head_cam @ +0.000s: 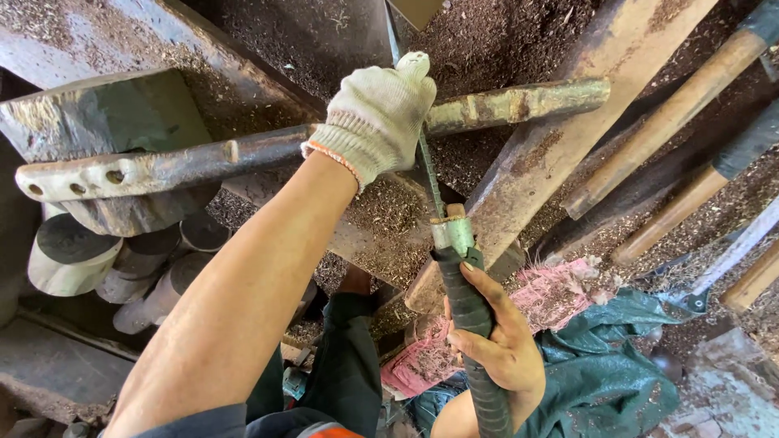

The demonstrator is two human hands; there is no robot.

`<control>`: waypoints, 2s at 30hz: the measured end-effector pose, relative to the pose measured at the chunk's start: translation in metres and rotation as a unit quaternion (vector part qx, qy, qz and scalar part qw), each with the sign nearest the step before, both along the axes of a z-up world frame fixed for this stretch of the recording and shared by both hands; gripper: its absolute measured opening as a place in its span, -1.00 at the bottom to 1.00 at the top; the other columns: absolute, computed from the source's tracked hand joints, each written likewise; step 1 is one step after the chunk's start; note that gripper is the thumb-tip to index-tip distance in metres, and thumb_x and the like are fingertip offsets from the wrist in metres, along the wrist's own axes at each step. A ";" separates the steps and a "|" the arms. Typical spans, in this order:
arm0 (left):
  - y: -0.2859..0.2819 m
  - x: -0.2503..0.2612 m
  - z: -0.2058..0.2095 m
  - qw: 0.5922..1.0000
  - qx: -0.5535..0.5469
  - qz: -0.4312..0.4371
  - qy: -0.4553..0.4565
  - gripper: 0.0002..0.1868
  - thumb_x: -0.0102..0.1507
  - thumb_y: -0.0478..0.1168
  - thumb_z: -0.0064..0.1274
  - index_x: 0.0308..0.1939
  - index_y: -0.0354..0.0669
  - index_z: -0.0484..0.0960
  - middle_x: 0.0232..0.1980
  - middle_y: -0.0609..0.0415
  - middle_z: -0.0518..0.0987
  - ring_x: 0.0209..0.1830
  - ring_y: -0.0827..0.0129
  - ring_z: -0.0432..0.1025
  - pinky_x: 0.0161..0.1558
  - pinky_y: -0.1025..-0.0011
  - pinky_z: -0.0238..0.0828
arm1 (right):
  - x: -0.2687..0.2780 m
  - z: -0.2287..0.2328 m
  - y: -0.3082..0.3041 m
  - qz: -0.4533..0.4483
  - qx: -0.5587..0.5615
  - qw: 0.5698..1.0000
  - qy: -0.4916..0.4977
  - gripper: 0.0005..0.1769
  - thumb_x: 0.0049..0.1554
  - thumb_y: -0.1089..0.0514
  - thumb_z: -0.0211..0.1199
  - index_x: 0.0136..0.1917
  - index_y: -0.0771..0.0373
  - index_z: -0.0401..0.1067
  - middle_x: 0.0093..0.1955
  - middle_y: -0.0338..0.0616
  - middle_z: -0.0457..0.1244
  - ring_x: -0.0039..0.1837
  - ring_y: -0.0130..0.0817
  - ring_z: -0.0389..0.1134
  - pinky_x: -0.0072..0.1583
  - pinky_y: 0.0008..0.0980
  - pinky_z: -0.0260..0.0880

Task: Shaping a wooden handle on a lathe with a chisel and drilling holes in a wooden base.

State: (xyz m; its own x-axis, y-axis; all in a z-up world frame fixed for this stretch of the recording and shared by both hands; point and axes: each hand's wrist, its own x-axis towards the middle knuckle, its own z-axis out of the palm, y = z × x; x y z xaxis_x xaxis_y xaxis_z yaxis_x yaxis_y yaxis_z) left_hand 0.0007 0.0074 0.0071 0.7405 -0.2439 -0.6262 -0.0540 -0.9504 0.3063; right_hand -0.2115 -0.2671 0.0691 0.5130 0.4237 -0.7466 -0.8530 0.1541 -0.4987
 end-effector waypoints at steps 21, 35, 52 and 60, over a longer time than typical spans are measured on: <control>0.001 0.004 0.003 0.997 0.023 0.028 0.068 -0.50 -0.03 -0.22 0.35 -0.07 -0.13 0.46 -0.07 -0.28 0.50 -0.04 -0.13 0.46 -0.12 0.09 0.54 | 0.028 0.022 0.016 -0.055 -0.005 0.996 0.064 0.02 -0.10 0.48 0.34 0.59 0.26 0.10 0.10 0.07 0.29 -0.07 -0.33 0.33 -0.06 -0.37 0.40; 0.003 -0.004 -0.021 0.998 -0.015 0.041 -0.047 -0.48 -0.01 -0.22 0.30 -0.05 -0.21 0.42 -0.07 -0.34 0.50 0.07 -0.31 0.41 0.26 0.01 0.25 | 0.012 0.005 0.004 -0.055 0.026 0.998 0.018 -0.07 -0.03 0.48 0.34 0.58 0.28 0.16 0.13 0.11 0.30 -0.02 -0.33 0.35 -0.01 -0.38 0.42; 0.000 -0.005 -0.020 0.988 -0.015 0.153 0.017 -0.79 0.24 -0.07 -0.02 -0.13 -0.02 0.38 -0.07 -0.20 0.48 0.00 -0.23 0.43 0.32 0.04 0.22 | 0.008 -0.007 -0.004 -0.059 0.053 0.996 0.046 -0.10 -0.03 0.51 0.32 0.56 0.26 0.19 0.16 0.11 0.27 0.01 -0.30 0.34 0.06 -0.32 0.42; 0.002 -0.014 -0.027 0.991 -0.039 0.112 -0.067 -0.74 0.23 -0.15 0.07 -0.09 -0.06 0.36 -0.08 -0.21 0.51 0.02 -0.27 0.44 0.44 0.01 0.14 | 0.004 -0.013 -0.010 -0.048 0.043 0.997 0.053 -0.10 -0.02 0.50 0.30 0.56 0.24 0.19 0.17 0.09 0.26 0.03 -0.30 0.33 0.08 -0.33 0.39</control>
State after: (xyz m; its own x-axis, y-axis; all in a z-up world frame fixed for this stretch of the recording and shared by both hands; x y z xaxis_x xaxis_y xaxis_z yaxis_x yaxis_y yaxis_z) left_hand -0.0137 0.0099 -0.0198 0.8571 -0.1075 -0.5038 0.1103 -0.9170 0.3834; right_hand -0.2070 -0.2771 0.0560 0.4750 0.4418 -0.7610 -0.8791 0.2758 -0.3887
